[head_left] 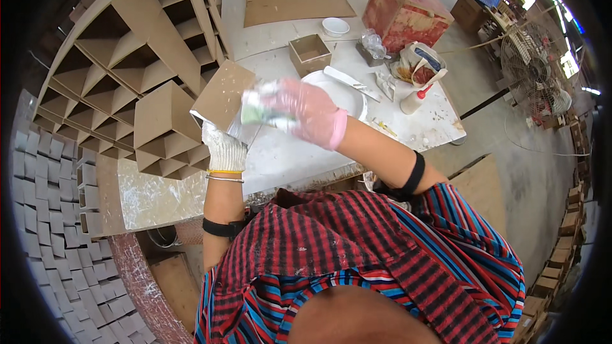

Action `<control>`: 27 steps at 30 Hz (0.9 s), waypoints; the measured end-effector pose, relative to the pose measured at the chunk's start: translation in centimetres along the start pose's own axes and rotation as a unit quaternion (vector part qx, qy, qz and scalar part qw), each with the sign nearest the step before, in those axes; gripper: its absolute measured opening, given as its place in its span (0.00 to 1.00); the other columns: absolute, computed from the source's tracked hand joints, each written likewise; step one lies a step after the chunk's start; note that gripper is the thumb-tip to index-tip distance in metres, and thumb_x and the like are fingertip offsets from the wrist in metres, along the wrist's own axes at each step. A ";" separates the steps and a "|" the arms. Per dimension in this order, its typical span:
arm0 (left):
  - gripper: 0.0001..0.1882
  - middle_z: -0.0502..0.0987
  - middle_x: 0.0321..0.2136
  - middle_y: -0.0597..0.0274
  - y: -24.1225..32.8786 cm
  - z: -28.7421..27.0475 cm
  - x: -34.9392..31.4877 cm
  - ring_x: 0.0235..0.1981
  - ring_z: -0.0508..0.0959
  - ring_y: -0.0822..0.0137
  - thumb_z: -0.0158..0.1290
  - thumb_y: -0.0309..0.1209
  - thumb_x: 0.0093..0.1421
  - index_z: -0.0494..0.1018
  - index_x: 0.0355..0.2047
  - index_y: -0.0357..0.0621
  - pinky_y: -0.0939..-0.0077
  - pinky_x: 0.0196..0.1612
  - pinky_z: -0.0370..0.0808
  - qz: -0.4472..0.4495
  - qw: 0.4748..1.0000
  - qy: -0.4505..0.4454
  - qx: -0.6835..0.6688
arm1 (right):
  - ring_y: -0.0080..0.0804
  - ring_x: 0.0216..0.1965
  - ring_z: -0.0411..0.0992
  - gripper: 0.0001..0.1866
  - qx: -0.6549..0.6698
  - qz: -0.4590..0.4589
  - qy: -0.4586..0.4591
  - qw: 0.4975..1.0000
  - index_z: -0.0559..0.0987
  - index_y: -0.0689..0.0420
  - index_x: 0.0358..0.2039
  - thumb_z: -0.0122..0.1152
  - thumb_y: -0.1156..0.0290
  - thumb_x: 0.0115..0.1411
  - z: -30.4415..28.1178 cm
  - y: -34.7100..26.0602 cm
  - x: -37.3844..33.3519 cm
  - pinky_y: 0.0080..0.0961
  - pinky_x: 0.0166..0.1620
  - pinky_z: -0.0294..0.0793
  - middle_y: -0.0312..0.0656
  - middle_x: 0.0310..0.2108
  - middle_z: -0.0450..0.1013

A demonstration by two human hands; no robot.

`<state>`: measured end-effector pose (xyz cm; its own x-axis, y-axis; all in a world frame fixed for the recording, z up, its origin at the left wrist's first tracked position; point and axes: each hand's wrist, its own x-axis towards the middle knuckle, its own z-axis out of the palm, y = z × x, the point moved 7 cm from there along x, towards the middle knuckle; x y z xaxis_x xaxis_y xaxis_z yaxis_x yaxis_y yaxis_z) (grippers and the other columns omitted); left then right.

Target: Polishing small wooden or composite square blocks using a cloth and a white cleaning/polishing substance.

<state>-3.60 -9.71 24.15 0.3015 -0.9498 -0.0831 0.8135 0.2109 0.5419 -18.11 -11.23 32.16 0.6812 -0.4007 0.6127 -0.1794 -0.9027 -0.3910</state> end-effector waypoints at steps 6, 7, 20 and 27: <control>0.27 0.67 0.51 0.50 -0.8 -2.2 -0.1 0.49 0.69 0.52 0.33 0.46 0.64 0.60 0.54 0.38 0.57 0.53 0.67 -0.040 0.999 -0.001 0.008 | 0.36 0.39 0.70 0.14 0.171 -0.004 0.063 0.983 0.78 0.47 0.41 0.61 0.70 0.51 -2.0 1.5 4.7 0.28 0.42 0.71 0.38 0.36 0.73; 0.28 0.67 0.51 0.50 -0.7 -2.3 -0.2 0.50 0.69 0.52 0.33 0.47 0.64 0.60 0.54 0.38 0.57 0.53 0.67 -0.033 0.999 -0.002 0.015 | 0.36 0.39 0.70 0.14 0.143 -0.020 0.070 0.987 0.78 0.47 0.41 0.61 0.70 0.51 -2.5 0.7 4.9 0.28 0.42 0.71 0.38 0.36 0.73; 0.24 0.70 0.47 0.52 -3.0 -6.9 2.2 0.47 0.71 0.57 0.36 0.45 0.63 0.64 0.51 0.40 0.61 0.49 0.70 -0.107 0.989 -0.082 -0.064 | 0.38 0.41 0.71 0.22 0.070 0.075 -0.034 0.994 0.75 0.47 0.46 0.62 0.74 0.47 -0.5 2.3 6.9 0.27 0.45 0.72 0.41 0.40 0.71; 0.24 0.71 0.44 0.54 -3.3 -6.3 0.6 0.44 0.73 0.59 0.39 0.46 0.63 0.65 0.51 0.42 0.67 0.46 0.71 -0.205 0.977 0.044 -0.021 | 0.37 0.41 0.71 0.20 -0.026 -0.129 -0.122 0.984 0.75 0.46 0.45 0.61 0.68 0.49 2.5 -4.1 2.0 0.30 0.45 0.71 0.40 0.37 0.71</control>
<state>-2.96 -9.56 17.01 -0.0152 -0.9335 -0.3583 0.8941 -0.1731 0.4131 -14.27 -7.96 33.28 0.8583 -0.1137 0.5004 -0.0104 -0.9788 -0.2045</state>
